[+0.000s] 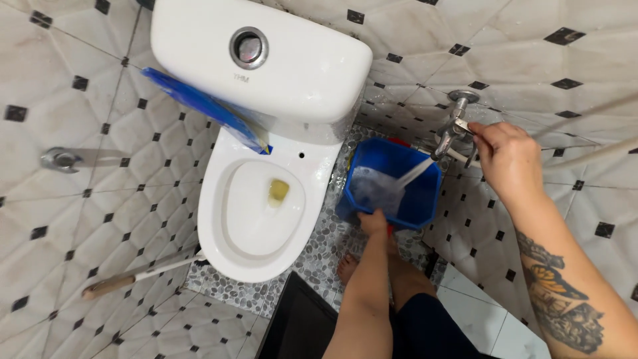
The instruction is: Preparing a detergent solution in a bucket inside a bathroom.
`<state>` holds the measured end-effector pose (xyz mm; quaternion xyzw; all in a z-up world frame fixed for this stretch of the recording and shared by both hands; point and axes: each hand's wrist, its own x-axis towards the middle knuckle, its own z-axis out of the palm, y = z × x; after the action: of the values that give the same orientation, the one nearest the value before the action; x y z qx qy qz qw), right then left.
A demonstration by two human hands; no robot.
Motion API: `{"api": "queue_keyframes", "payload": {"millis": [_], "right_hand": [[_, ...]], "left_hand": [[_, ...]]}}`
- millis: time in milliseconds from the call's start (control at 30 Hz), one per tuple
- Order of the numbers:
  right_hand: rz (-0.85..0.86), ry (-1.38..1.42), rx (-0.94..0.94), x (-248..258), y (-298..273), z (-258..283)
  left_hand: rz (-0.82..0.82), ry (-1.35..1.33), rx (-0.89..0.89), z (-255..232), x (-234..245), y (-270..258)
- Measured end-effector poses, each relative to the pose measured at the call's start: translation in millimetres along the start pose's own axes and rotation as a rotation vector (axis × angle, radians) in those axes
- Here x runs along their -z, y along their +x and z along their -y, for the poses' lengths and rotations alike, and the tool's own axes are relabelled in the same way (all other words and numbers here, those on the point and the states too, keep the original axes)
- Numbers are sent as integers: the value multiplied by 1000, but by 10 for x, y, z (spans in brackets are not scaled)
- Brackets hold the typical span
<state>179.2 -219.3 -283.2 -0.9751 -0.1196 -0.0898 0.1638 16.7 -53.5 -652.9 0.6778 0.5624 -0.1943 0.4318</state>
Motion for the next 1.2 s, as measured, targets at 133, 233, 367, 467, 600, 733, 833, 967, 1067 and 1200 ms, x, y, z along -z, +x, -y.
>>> {"api": "queue_keyframes", "payload": {"millis": [133, 233, 367, 467, 600, 733, 833, 967, 1067, 1200], "right_hand": [[2, 55, -3, -32, 13, -62], [24, 33, -27, -31, -66, -71], [38, -22, -34, -101, -182, -105], [58, -36, -50, -125, -214, -107], [94, -38, -86, -213, -201, -138], [127, -48, -170, -560, -227, -226], [169, 20, -318, -892, -189, -247], [250, 579, -665, -891, -50, -76], [357, 355, -534, -446, 88, 345], [421, 338, -19, -205, 509, 1292]], "left_hand": [[-22, -55, 69, -82, 493, -520], [75, -292, 143, -203, 1070, -1091], [214, -633, 279, -294, 1616, -1621], [270, -706, 338, -270, 1782, -1783], [302, -811, 353, -352, 1785, -1892], [251, -813, 342, -555, 1721, -1925], [223, -803, 343, -758, 1703, -1966], [225, -741, 273, -929, 1809, -2027], [222, -654, 143, -823, 2001, -2105], [246, -642, 4, -730, 2595, -2409]]}}
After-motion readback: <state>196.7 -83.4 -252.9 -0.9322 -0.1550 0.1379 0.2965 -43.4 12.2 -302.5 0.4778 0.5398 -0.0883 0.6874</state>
